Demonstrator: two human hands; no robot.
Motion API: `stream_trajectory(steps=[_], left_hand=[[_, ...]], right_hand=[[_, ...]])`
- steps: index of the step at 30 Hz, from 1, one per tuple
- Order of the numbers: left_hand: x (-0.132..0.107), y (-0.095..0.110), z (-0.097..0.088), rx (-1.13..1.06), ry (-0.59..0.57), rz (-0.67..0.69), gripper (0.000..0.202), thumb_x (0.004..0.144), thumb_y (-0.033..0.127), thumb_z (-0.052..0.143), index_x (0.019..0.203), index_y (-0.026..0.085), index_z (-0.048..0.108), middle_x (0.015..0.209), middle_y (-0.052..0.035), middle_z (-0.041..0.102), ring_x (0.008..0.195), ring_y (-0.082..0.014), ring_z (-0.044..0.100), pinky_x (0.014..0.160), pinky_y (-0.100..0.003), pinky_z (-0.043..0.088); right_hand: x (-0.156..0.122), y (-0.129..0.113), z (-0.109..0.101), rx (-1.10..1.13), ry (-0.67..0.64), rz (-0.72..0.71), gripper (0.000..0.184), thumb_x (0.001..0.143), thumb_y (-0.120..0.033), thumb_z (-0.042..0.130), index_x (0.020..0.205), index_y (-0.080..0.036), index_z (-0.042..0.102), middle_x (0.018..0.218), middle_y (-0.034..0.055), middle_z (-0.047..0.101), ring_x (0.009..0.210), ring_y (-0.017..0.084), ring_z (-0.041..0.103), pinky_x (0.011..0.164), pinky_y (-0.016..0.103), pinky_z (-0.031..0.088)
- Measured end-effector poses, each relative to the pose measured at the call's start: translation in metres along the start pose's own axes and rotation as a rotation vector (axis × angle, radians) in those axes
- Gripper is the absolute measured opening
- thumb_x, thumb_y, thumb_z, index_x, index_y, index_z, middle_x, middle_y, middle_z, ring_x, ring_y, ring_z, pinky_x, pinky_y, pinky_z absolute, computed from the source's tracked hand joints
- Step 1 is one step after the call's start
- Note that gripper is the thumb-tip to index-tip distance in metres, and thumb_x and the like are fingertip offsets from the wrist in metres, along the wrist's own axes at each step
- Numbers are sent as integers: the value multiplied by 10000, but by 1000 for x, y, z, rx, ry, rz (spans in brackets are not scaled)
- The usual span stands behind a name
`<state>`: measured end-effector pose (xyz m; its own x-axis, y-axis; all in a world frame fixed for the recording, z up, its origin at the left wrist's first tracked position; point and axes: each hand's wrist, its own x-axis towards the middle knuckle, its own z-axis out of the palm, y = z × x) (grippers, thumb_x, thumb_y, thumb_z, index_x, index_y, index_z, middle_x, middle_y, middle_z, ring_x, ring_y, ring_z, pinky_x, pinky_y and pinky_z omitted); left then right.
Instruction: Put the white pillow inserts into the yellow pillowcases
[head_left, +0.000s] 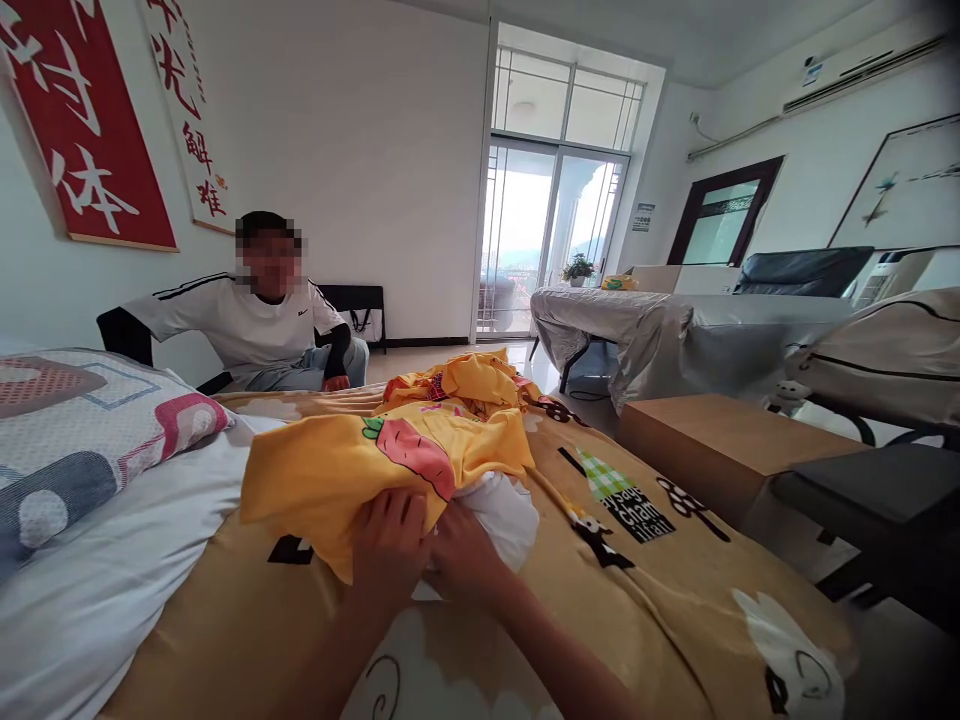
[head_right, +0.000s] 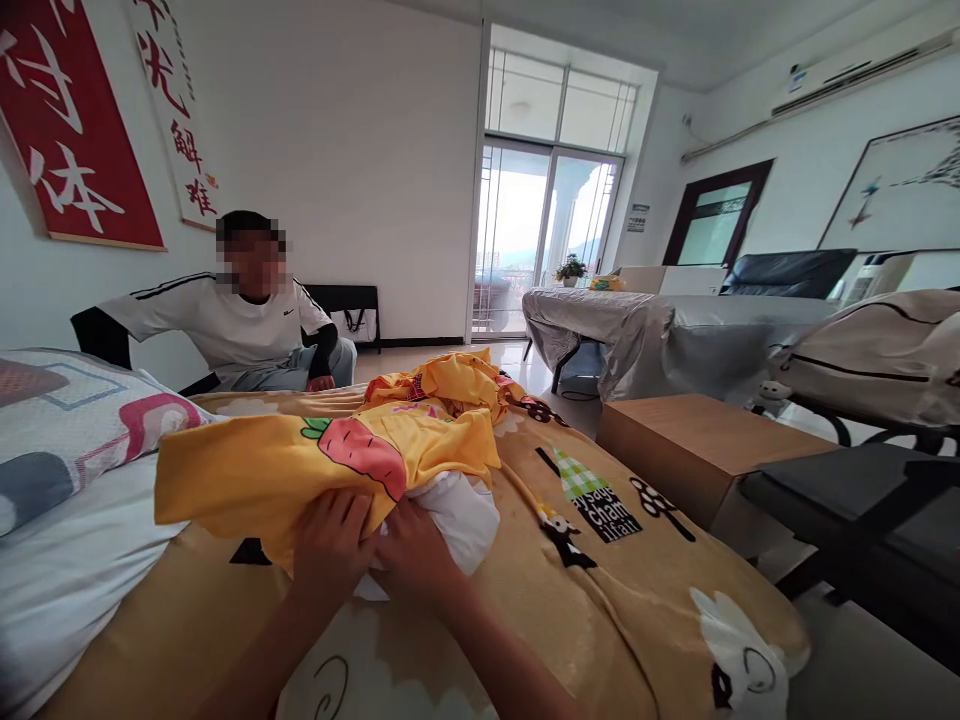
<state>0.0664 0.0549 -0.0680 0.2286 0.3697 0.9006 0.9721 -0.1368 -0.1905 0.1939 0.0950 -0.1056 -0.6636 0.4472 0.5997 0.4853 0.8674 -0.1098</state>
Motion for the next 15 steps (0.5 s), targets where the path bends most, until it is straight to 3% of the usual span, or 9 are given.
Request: stream_trajectory(steps=[3,5,7,9,10,13,15], left_hand=[[-13,-14,4,24,-63,-75,156,824,245,492,902,201,619,733,-43,668,648,-221,607,599,-332,408],[-31,-24,6,49,-87,-90,217,827,267,483,960,199,641,763,-46,698,637,-217,626,572,-322,422],[-52,-33,4,80,-119,-70,257,824,268,478,995,194,654,810,-53,719,629,-211,637,552,-312,442],[-74,-39,-5,146,-144,-51,286,815,293,478,1006,198,669,834,-74,728,650,-234,647,552,-326,467],[-83,-40,-13,174,-159,-34,291,811,299,475,998,205,677,856,-87,729,693,-257,657,582,-347,488],[-100,-38,-49,183,-222,83,285,800,186,449,919,250,700,983,-89,723,871,-289,666,716,-403,524],[-99,-38,-77,122,-267,125,294,801,114,442,826,263,694,914,-51,729,786,-229,673,686,-343,533]], right_hand=[[-42,-5,-24,-115,-26,-111,497,780,-357,676,1254,-284,546,1432,120,401,1231,293,436,936,421,445],[-75,1,-40,-151,136,-101,516,831,-286,614,1325,-295,462,1424,109,406,1246,264,432,961,410,436],[-102,12,-46,-172,390,108,476,858,-237,569,1315,-269,443,1340,116,477,1216,256,467,960,422,439],[-115,22,-40,-122,512,377,472,853,-279,586,1295,-236,430,1251,128,536,1131,262,539,898,419,482],[-115,24,-32,-66,490,458,514,833,-329,612,1296,-219,418,1229,134,551,1097,268,565,868,411,501],[-95,11,1,105,400,488,643,746,-411,679,1279,-175,408,1201,148,562,1069,283,586,844,388,522],[-77,-8,19,160,432,468,650,721,-426,700,1249,-170,420,1180,147,565,1066,285,583,849,380,519]])
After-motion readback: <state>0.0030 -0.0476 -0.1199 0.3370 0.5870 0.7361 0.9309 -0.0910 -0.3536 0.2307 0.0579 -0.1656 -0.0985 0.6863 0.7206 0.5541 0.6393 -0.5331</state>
